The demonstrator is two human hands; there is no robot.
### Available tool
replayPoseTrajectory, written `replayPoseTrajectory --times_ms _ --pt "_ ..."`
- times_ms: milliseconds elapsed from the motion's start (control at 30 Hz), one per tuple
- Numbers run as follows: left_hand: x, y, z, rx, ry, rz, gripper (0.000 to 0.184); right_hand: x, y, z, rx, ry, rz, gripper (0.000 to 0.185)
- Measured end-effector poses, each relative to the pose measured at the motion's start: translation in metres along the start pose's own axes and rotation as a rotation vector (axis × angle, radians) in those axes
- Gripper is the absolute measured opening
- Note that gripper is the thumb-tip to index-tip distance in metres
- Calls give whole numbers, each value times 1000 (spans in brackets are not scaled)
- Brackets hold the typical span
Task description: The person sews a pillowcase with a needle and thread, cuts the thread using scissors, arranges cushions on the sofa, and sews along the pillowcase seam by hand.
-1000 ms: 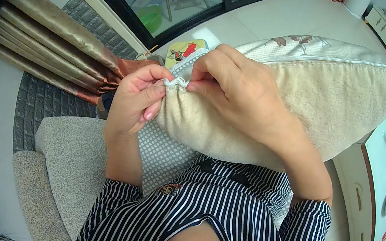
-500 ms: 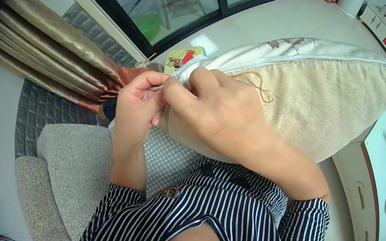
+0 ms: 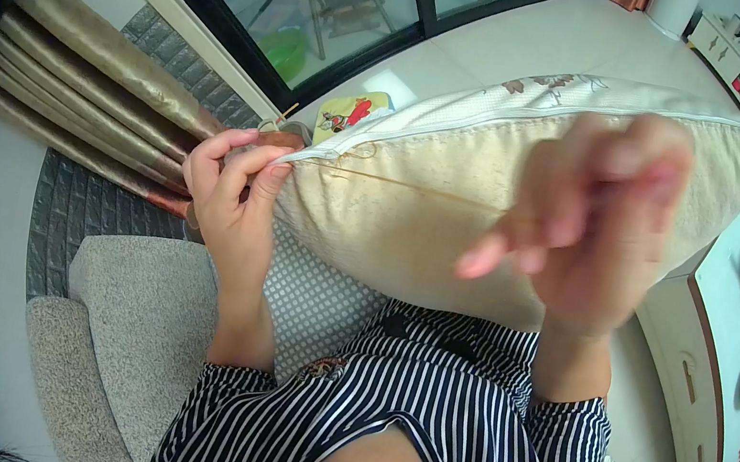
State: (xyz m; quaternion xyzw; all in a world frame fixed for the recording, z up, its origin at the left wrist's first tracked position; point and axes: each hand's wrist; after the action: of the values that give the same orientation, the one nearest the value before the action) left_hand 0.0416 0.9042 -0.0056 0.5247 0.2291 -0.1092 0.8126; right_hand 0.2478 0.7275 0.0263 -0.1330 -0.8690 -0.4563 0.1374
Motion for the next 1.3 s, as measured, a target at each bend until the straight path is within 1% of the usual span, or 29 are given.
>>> replayPoseTrajectory --times_ms 33,67,133,167,233,267,333,367,433,467,533,567,633,667,733,767,800,833,867,933,967,1033,1067,1100,1167,1200,1267,1300 --pt "-1 -1 -4 47 66 -12 12 -3 1 -10 5 103 32 27" --pt "0 -4 -11 46 65 -13 12 -11 -2 -18 -49 118 96 25" --pt "1 -12 -25 -233 -221 -82 15 -28 -7 -32 -182 3 247 21" --pt "0 -12 -27 -234 -222 -81 15 -35 -7 -37 -262 -127 332 19" --pt "1 -10 -31 -381 -417 -37 20 -45 -7 -45 -295 -147 344 19" --pt "2 -10 -34 -382 -418 -36 20 -48 -7 -46 -320 -287 351 20" --pt "3 -9 -43 -321 -469 -54 18 -53 -8 -48 -359 -540 358 22" --pt "1 -9 -45 -321 -469 -54 18 -54 -9 -47 -359 -541 358 22" --pt "-3 -8 -48 -401 -616 -141 18 -54 -11 -46 -412 -690 358 22" --pt "-5 -8 -51 -401 -616 -141 18 -54 -12 -45 -412 -690 358 22" --pt "-8 -9 -57 -531 -721 -165 18 -52 -14 -43 -369 -724 399 22" --pt "-8 -12 -61 -533 -719 -164 18 -51 -14 -42 -367 -722 398 22" --pt "-9 -17 -67 -542 -912 -210 18 -43 -11 -36 -357 -752 346 20" --pt "-9 -19 -66 -544 -909 -207 18 -35 -10 -30 -355 -749 343 20" --pt "-5 -18 -55 -555 -1192 -154 19 -11 -10 -12 -186 -806 430 19" --pt "-5 -17 -50 -557 -1192 -153 19 2 -14 -3 -102 -785 398 20" --pt "-5 -16 -44 -608 -1201 -146 20 12 -18 4 -1 -840 294 20" --pt "-6 -14 -41 -658 -1209 -139 21 26 -23 10 120 -830 250 21" --pt "-7 -13 -40 -661 -1209 -137 21 29 -24 16 130 -955 51 23" --pt "-8 -11 -39 -571 -999 -234 20 43 -21 29 81 -1060 -106 24" --pt "-10 -11 -38 -575 -997 -232 20 50 -19 36 49 -1106 -183 25" --pt "-12 -12 -36 -536 -994 -195 17 58 -24 52 115 -1075 -127 27" --pt "-13 -12 -33 -539 -993 -193 17 61 -22 52 109 -1192 -155 30" --pt "-14 -11 -30 -544 -997 -182 16 62 -22 54 111 -1191 -158 30" --pt "-15 -9 -27 -552 -1003 -167 15 62 -24 61 65 -1286 -232 32" --pt "-15 -9 -27 -552 -1002 -174 15 61 -23 62 66 -1286 -235 32" --pt "-15 -9 -26 -556 -1002 -179 15 59 -22 64 1 -1353 -257 33" --pt "-15 -9 -25 -561 -1010 -186 12 59 -22 64 4 -1354 -259 33"
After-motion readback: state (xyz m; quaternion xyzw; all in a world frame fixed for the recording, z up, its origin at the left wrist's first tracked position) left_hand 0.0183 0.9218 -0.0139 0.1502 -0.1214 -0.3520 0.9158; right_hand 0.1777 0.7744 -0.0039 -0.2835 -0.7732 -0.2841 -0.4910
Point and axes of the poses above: each hand's wrist, its own y-axis towards the middle knuckle, its own x-axis out of the palm, z = x × y, and after that the axes turned 6 degrees about -y, right-handed
